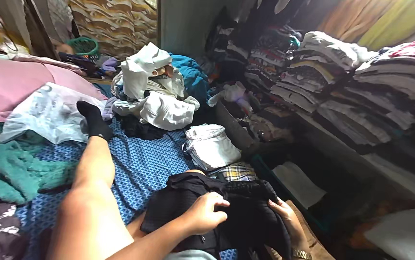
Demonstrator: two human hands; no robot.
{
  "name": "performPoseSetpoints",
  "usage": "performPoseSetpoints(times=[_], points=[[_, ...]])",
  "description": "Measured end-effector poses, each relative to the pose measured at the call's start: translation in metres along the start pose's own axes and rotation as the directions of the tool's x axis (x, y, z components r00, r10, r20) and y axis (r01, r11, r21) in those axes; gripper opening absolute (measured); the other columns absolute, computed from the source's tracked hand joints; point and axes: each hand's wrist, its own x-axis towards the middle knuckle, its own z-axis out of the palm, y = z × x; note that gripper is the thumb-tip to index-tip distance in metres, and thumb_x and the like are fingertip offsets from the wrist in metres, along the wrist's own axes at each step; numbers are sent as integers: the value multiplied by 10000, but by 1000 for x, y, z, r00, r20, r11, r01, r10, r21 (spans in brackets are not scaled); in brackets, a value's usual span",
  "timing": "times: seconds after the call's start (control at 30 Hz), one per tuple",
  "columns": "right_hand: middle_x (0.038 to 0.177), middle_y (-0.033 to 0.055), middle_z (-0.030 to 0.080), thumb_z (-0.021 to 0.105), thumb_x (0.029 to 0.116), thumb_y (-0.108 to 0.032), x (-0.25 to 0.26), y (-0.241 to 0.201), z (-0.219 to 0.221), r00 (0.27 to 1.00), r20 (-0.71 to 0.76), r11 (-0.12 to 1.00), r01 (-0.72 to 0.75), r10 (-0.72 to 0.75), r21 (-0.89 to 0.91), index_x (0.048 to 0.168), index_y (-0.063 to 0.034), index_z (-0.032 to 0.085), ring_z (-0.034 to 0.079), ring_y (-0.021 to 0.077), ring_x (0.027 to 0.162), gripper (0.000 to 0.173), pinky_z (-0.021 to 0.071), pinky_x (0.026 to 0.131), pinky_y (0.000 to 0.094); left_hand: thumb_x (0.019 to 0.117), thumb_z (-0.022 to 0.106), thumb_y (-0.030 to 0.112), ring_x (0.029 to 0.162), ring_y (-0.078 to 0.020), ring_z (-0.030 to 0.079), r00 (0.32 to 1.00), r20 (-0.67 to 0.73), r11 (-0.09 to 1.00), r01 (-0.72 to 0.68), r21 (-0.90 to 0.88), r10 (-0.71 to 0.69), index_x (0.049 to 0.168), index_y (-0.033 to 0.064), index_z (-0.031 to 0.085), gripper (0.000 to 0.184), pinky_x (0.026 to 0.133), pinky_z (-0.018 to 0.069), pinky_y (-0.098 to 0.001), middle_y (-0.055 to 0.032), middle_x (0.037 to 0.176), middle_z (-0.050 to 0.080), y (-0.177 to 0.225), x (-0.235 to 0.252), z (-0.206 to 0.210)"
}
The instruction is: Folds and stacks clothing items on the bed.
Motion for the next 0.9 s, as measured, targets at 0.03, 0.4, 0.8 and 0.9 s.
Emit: performPoseSetpoints(times=[0.03,0.4,0.8,0.9], points=[[866,9,752,429,967,16,0,1,-1,1000,-8,1000,1,-1,3,1099,-35,627,717,46,773,244,611,734,235,965,636,101,1252,-237,582,999,23,996,-28,-84,30,1282,-25,672,343,1078,464,-352,-191,1355,599,3,-1,2],[866,-8,750,377,1001,38,-7,-8,6,1000,-19,1000,-8,8,-23,1119,-30,605,712,28,775,266,605,742,216,916,674,147,1439,-406,372,964,-240,991,131,36,-118,1293,50,675,389,1169,344,-513,-246,1590,347,-22,-14,4],[798,-76,726,333,1046,30,-4,-11,-13,996,-91,995,-17,9,-94,1100,-58,570,691,-28,723,259,589,703,166,960,630,94,1394,-380,449,952,-264,824,274,495,-157,1519,151,495,578,1157,349,-543,-179,1447,543,-89,-12,-85],[826,-89,735,340,1056,-20,3,-4,-32,996,-87,995,13,-21,-95,1125,-76,579,699,-30,755,255,595,726,168,983,558,91,1335,-372,512,969,-242,799,186,571,-53,1368,75,634,392,1156,324,-548,-180,1339,628,-97,-3,-82]])
